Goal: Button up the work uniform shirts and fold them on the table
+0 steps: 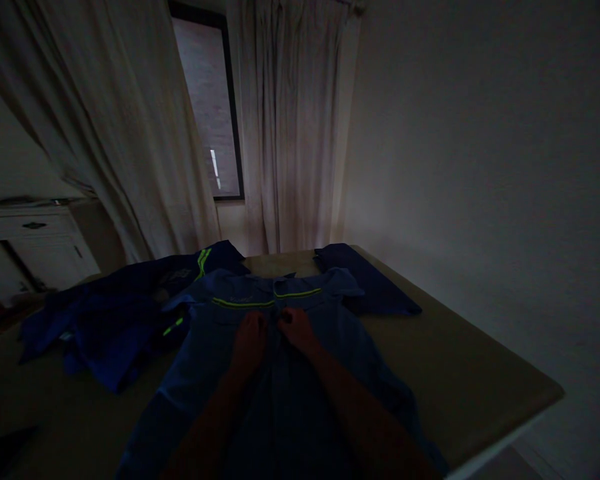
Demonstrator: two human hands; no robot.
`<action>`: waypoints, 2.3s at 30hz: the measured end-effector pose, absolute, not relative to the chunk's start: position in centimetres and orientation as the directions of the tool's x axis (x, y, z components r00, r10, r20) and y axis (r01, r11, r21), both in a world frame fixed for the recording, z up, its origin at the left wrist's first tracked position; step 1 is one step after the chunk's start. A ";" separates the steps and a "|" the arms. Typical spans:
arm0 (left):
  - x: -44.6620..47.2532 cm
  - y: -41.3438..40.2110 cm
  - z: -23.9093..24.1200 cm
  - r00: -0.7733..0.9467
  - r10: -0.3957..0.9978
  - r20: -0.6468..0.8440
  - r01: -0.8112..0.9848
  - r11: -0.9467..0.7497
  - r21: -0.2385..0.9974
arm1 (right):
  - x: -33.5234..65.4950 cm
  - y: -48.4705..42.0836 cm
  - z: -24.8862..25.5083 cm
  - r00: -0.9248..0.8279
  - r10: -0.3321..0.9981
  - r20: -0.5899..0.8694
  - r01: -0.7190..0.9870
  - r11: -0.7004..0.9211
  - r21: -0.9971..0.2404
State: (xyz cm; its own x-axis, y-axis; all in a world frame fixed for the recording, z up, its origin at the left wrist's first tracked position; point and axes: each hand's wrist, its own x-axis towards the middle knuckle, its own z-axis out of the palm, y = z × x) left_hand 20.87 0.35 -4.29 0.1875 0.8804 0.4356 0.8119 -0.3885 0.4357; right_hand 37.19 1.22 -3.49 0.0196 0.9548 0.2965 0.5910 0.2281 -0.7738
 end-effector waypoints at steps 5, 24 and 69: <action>21.0 -0.1 -3.8 0.303 0.831 0.466 0.804 -0.486 0.344 | 37.0 0.8 -3.2 -0.016 0.943 0.333 0.585 0.279 -0.762; 21.3 -0.4 -3.8 0.270 0.915 0.301 0.822 -0.381 0.423 | 36.2 -0.1 -3.0 -0.090 0.940 0.329 0.776 0.273 -0.569; 21.0 -0.3 -3.5 0.161 0.929 0.334 0.695 -0.347 0.629 | 37.0 1.1 -3.4 -0.163 0.957 0.239 0.518 0.289 -0.805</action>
